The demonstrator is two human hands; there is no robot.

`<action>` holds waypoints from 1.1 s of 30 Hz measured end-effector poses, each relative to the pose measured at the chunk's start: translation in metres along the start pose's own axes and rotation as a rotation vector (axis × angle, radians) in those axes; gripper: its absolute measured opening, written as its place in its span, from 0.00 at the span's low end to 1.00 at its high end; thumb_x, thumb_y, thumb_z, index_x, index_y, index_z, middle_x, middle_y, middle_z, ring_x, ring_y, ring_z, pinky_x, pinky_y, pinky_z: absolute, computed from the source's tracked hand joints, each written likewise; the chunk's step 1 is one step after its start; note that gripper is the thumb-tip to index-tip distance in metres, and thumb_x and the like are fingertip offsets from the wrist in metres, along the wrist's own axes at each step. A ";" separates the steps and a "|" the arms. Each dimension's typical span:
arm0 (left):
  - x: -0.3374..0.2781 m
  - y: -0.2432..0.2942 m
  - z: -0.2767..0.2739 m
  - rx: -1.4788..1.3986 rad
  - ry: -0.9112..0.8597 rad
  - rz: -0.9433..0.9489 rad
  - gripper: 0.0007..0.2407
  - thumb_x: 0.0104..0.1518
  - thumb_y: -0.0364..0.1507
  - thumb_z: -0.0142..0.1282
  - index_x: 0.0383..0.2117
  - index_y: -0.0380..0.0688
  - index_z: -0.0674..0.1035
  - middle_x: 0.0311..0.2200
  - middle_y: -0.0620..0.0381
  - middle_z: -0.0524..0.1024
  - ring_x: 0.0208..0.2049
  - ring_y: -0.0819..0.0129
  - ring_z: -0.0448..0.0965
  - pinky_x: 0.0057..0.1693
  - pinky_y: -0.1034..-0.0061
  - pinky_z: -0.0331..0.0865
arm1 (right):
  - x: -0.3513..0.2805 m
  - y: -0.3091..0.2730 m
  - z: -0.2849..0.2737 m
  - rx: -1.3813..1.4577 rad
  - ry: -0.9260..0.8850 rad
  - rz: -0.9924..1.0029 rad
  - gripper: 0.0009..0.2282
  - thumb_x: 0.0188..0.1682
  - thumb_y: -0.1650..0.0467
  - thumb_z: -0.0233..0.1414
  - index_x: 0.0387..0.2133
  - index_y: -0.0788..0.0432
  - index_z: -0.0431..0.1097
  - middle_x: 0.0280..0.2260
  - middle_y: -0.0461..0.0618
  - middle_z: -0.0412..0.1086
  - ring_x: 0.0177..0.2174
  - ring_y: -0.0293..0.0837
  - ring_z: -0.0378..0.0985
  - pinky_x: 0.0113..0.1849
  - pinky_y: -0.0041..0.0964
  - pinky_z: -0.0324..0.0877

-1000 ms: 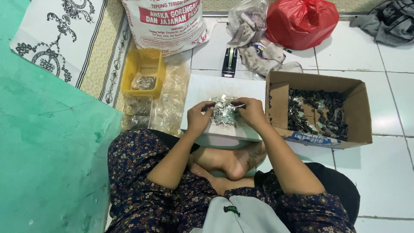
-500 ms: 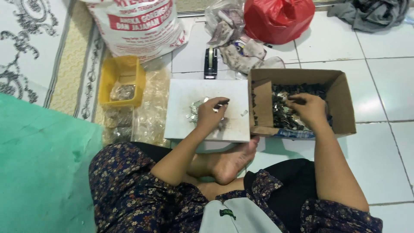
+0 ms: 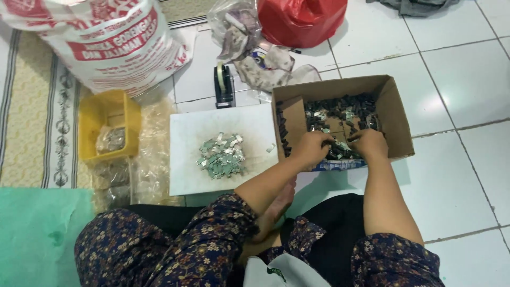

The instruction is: Sorting and arranging small metal components from a cardboard box onto a white board on the floor.

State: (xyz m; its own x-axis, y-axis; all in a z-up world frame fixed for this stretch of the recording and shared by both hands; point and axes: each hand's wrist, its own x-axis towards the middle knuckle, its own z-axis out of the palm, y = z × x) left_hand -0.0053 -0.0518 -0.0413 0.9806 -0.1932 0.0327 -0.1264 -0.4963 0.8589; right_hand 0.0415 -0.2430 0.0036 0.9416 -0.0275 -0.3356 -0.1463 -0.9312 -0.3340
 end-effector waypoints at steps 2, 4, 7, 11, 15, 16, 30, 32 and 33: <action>0.016 -0.015 0.022 0.089 -0.055 0.003 0.11 0.58 0.26 0.57 0.45 0.43 0.83 0.41 0.43 0.81 0.45 0.51 0.84 0.50 0.68 0.79 | 0.013 0.004 0.011 -0.024 -0.013 0.025 0.11 0.45 0.73 0.61 0.41 0.54 0.82 0.42 0.64 0.79 0.46 0.64 0.79 0.46 0.57 0.76; 0.031 -0.022 0.037 0.177 -0.109 0.007 0.11 0.58 0.27 0.56 0.46 0.43 0.83 0.41 0.43 0.81 0.45 0.54 0.84 0.50 0.69 0.79 | 0.018 0.005 0.018 -0.049 -0.027 0.051 0.12 0.45 0.72 0.60 0.43 0.55 0.82 0.41 0.64 0.79 0.45 0.63 0.80 0.45 0.58 0.76; 0.042 -0.017 0.042 0.370 -0.187 0.093 0.12 0.56 0.28 0.57 0.45 0.42 0.83 0.44 0.41 0.79 0.49 0.49 0.79 0.49 0.65 0.79 | 0.025 0.005 0.029 -0.121 -0.111 0.076 0.13 0.49 0.75 0.53 0.45 0.61 0.80 0.43 0.69 0.78 0.47 0.66 0.79 0.48 0.60 0.75; 0.046 -0.028 0.050 0.638 -0.365 0.042 0.22 0.49 0.33 0.64 0.54 0.49 0.79 0.55 0.47 0.74 0.57 0.51 0.70 0.51 0.58 0.78 | 0.037 0.007 0.042 -0.178 -0.219 0.057 0.16 0.49 0.75 0.49 0.49 0.63 0.78 0.47 0.71 0.76 0.50 0.67 0.77 0.49 0.63 0.73; 0.043 -0.042 0.056 0.643 -0.233 0.069 0.20 0.49 0.27 0.65 0.51 0.45 0.81 0.54 0.44 0.73 0.56 0.50 0.70 0.47 0.59 0.78 | 0.037 0.000 0.040 -0.122 -0.267 0.076 0.15 0.50 0.75 0.48 0.48 0.67 0.77 0.47 0.74 0.75 0.50 0.68 0.76 0.50 0.64 0.72; 0.044 -0.039 0.051 0.641 -0.238 0.068 0.20 0.49 0.27 0.65 0.51 0.45 0.81 0.54 0.44 0.73 0.56 0.50 0.70 0.47 0.59 0.78 | 0.029 -0.007 0.030 -0.122 -0.270 0.080 0.15 0.50 0.75 0.48 0.48 0.67 0.77 0.47 0.74 0.75 0.50 0.68 0.76 0.50 0.64 0.72; 0.042 -0.019 0.015 0.528 0.182 0.202 0.09 0.56 0.22 0.57 0.42 0.41 0.78 0.44 0.49 0.73 0.50 0.55 0.74 0.37 0.76 0.79 | 0.043 0.013 0.025 0.153 0.078 0.009 0.15 0.47 0.74 0.60 0.48 0.63 0.77 0.43 0.68 0.76 0.48 0.66 0.77 0.47 0.59 0.74; 0.040 -0.020 0.016 0.541 0.120 0.199 0.09 0.54 0.25 0.59 0.40 0.42 0.79 0.41 0.51 0.73 0.50 0.56 0.73 0.37 0.76 0.79 | 0.027 0.000 0.016 0.099 0.000 0.031 0.14 0.46 0.73 0.60 0.46 0.62 0.78 0.43 0.68 0.77 0.48 0.66 0.77 0.47 0.59 0.74; 0.040 -0.020 0.016 0.554 0.059 0.194 0.09 0.53 0.27 0.60 0.39 0.43 0.81 0.38 0.53 0.74 0.49 0.57 0.72 0.37 0.76 0.79 | 0.019 -0.007 0.011 0.045 -0.078 0.053 0.12 0.45 0.73 0.59 0.43 0.61 0.79 0.43 0.69 0.77 0.48 0.66 0.78 0.47 0.58 0.74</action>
State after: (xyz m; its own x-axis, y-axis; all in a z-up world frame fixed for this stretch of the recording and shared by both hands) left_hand 0.0337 -0.0635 -0.0656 0.9366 -0.2845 0.2046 -0.3477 -0.8278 0.4403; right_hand 0.0568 -0.2331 -0.0102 0.9058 -0.0467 -0.4210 -0.2107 -0.9119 -0.3521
